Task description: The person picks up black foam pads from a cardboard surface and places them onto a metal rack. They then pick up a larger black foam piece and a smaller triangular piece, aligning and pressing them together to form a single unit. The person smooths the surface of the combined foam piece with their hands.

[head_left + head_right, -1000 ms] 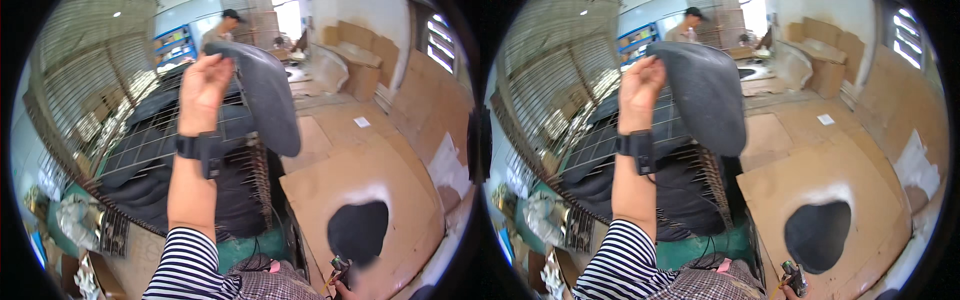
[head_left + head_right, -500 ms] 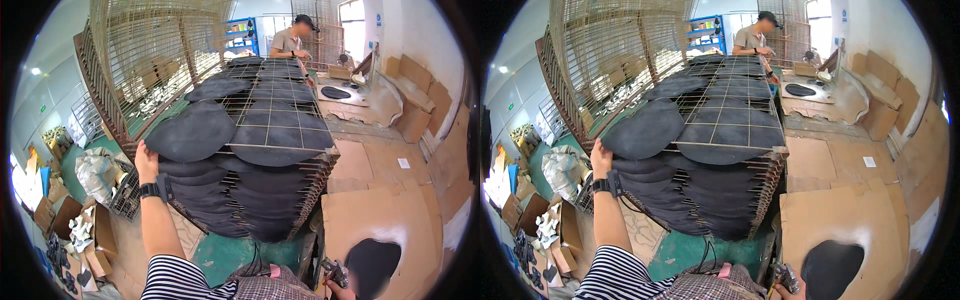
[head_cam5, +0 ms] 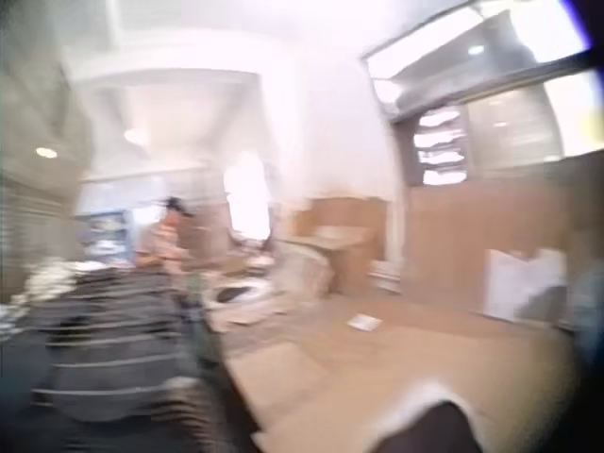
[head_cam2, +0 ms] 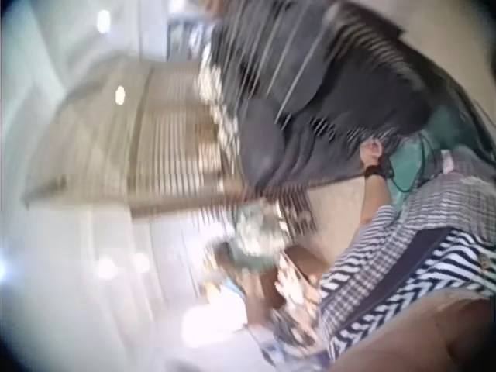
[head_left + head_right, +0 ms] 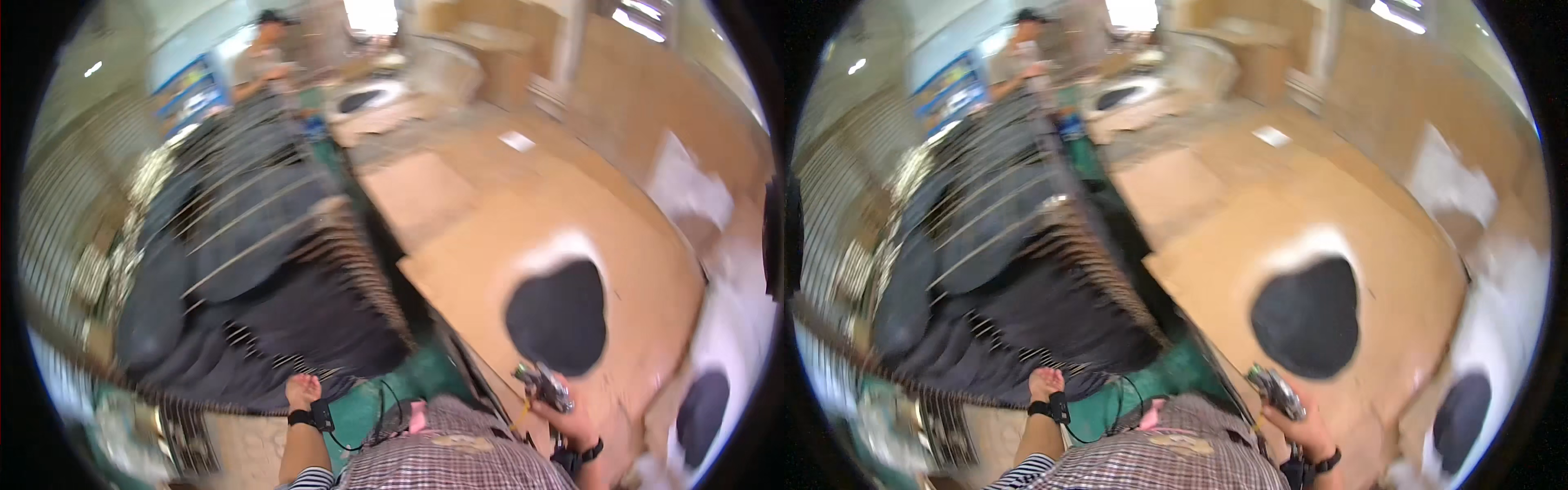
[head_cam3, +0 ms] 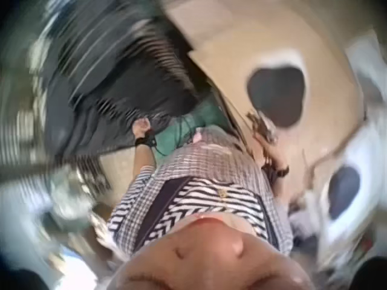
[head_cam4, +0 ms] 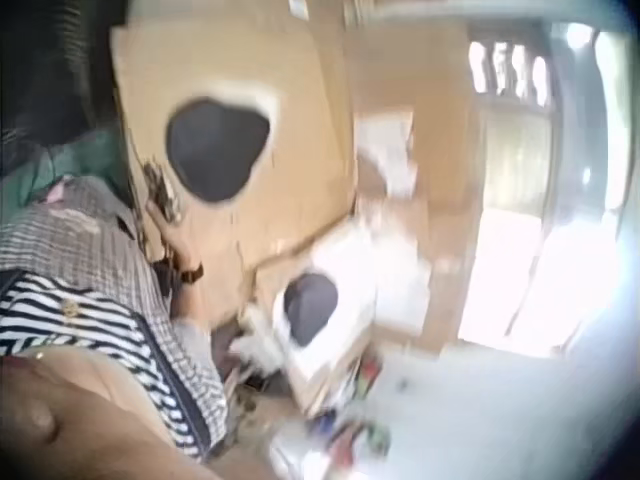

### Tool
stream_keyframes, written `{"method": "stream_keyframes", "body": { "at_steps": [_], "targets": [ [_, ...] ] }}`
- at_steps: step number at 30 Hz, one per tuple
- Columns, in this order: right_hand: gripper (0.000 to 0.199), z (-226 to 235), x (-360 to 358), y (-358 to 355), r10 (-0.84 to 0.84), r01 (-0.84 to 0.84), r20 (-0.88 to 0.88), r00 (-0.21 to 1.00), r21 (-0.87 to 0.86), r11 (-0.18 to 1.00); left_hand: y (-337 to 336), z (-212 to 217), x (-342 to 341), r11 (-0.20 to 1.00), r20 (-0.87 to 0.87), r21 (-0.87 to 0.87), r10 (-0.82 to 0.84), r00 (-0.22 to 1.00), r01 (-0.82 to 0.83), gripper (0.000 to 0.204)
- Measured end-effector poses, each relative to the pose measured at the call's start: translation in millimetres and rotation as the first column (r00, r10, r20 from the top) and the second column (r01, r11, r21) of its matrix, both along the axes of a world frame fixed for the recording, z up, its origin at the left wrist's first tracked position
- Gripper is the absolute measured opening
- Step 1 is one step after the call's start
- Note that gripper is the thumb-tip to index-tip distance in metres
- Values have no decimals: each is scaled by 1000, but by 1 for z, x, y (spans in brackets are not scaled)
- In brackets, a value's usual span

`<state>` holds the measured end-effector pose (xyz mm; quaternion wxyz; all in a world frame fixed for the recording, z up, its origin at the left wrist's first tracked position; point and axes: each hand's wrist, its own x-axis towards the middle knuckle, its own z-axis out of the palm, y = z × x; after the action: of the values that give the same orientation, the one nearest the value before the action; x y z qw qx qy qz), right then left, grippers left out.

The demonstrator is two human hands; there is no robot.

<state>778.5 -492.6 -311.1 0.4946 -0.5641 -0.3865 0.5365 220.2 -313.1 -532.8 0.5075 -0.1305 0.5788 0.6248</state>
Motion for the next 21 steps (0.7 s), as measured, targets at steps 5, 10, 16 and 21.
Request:
{"method": "stream_keyframes", "body": {
  "at_steps": [5,10,16,21],
  "targets": [
    [55,-15,-10,-32,-326,325,24,945,47,945,85,-46,122,713,33,-66,-698,716,698,13],
    [54,-23,-46,-94,-724,724,59,688,25,690,142,-44,212,435,-154,-4,-890,429,900,13],
    [56,0,-100,-118,-777,776,21,629,-69,627,150,-48,274,192,-192,-54,-965,179,980,17],
    [62,18,-127,-115,-918,927,149,367,27,375,154,-58,293,81,-151,-58,-986,72,995,19]
  ]
}}
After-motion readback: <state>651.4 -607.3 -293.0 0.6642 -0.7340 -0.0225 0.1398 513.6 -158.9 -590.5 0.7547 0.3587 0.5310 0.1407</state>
